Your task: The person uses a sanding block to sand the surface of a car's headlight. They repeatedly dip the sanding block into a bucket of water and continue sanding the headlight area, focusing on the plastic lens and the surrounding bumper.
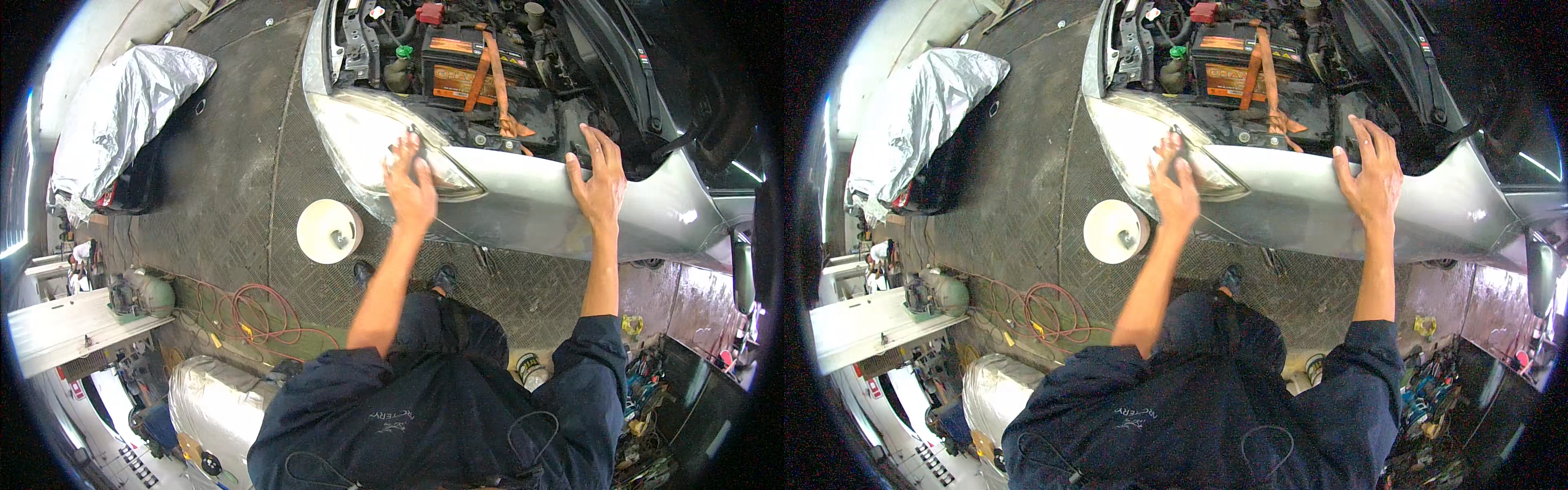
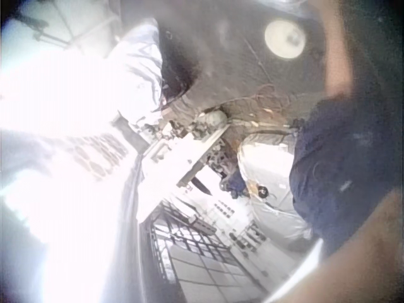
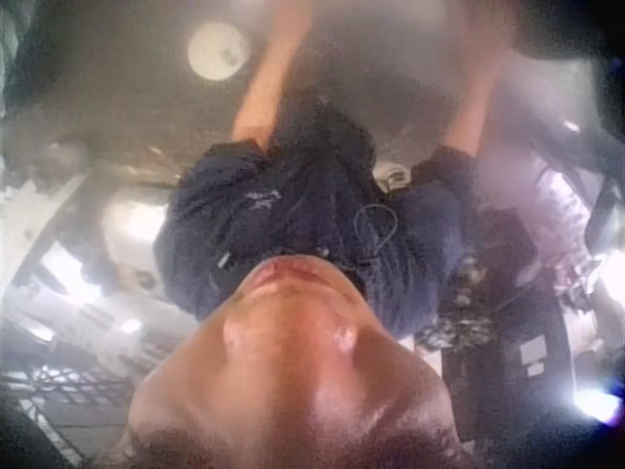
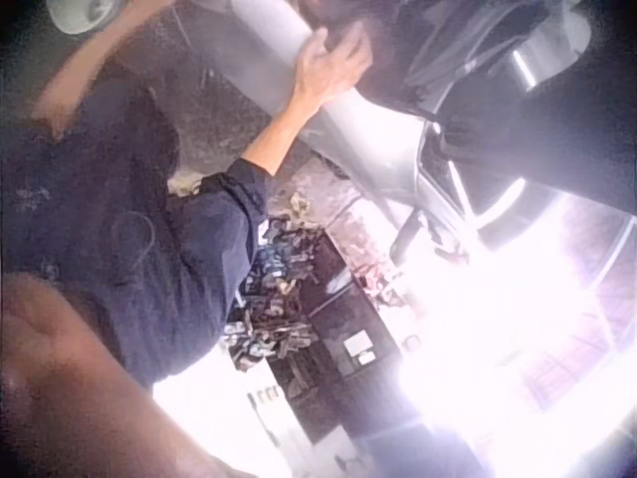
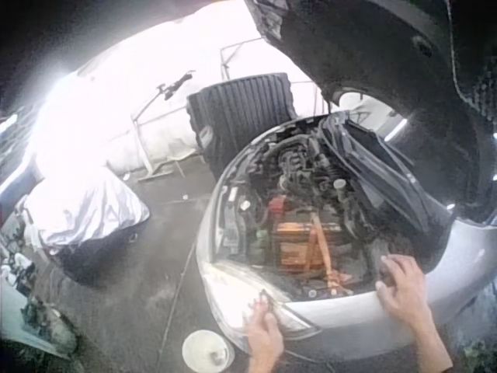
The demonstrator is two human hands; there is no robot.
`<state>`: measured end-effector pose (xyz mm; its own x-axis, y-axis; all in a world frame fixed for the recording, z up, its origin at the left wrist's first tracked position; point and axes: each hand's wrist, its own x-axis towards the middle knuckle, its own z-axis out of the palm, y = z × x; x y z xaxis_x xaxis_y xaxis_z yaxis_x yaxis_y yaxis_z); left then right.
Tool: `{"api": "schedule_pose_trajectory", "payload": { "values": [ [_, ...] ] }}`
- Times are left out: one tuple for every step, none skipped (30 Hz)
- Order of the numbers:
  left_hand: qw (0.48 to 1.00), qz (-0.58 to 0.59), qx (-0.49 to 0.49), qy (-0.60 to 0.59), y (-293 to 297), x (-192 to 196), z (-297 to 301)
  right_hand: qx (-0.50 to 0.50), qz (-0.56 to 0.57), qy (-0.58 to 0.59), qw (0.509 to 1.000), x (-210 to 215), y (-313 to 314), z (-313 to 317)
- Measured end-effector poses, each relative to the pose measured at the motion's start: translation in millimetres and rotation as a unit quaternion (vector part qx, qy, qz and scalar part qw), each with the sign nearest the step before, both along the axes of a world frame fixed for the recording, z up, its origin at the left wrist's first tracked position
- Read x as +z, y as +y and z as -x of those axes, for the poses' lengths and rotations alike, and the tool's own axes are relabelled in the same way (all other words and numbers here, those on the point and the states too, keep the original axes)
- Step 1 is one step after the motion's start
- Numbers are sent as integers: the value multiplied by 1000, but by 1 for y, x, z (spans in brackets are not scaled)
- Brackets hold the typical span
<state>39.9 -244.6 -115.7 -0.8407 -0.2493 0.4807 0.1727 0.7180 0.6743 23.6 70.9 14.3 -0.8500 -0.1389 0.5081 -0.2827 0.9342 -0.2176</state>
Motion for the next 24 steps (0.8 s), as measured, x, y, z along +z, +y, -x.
{"api": "schedule_pose_trajectory", "payload": {
  "values": [
    [998, -53, -23, 5, -22, 6, 17, 2, -1, 10, 1000, -5, 5, 0],
    [983, -178, -12, -32, -49, 21, 44, 9, 0, 22, 1000, -8, 7, 2],
    [951, -300, -2, -72, -68, 31, 60, 4, 7, 18, 1000, -7, 5, 1],
    [968, -247, 4, -53, -61, 30, 51, -1, 14, 13, 1000, -4, 1, 1],
    [981, -193, 9, -35, -45, 26, 35, -6, 21, 8, 1000, -4, -1, -1],
    [990, -142, 10, -12, -26, 21, 24, -3, 20, 19, 1000, -4, 0, 1],
    [996, -91, 6, 11, -10, 13, 14, -3, 17, 30, 999, -6, 3, 2],
    [998, 60, -7, 21, -6, -2, -7, 1, 17, 37, 999, -8, 3, 3],
    [999, 17, -35, 20, -13, -2, -2, -7, 24, 21, 999, -9, 5, 0],
    [998, -25, -56, 21, -34, 0, 13, -9, 33, 8, 999, -9, 6, 2],
    [995, -67, -76, 18, -56, 3, 28, -11, 41, -9, 999, -9, 7, 1],
    [999, -39, -37, -11, -95, -2, 53, -5, 41, -2, 999, -9, 5, 2],
    [999, -9, 3, -42, -136, -6, 76, 10, 51, 13, 999, -13, 1, 2],
    [996, -65, 27, -53, -135, 8, 79, 18, 51, 40, 998, -13, 3, 1],
    [989, -122, 51, -70, -133, 21, 81, 22, 50, 65, 996, -14, 9, 6],
    [977, -177, 80, -89, -134, 29, 75, 8, 43, 35, 998, -15, 9, 2],
    [979, -188, 48, -54, -124, 27, 72, 0, 50, 36, 998, -15, 12, 2],
    [980, -195, 19, -25, -118, 25, 60, 0, 59, 31, 998, -16, 11, 0],
    [985, -174, -9, 5, -93, 29, 54, 2, 65, 33, 997, -15, 11, 6],
    [990, -132, -49, -6, -75, 24, 46, 9, 59, 38, 998, -17, 14, 7],
    [999, -28, -45, -13, -73, -3, 43, 23, 45, 38, 998, -17, 7, 7],
    [998, 45, -9, -38, -51, -14, 31, 22, 24, 41, 999, -17, 9, 5],
    [997, 36, -26, -56, -37, -22, 18, 19, 5, 45, 999, -16, 11, 4],
    [994, 69, -54, -62, -22, -22, -6, 14, 23, 43, 999, -18, 14, 5]
  ]
}}
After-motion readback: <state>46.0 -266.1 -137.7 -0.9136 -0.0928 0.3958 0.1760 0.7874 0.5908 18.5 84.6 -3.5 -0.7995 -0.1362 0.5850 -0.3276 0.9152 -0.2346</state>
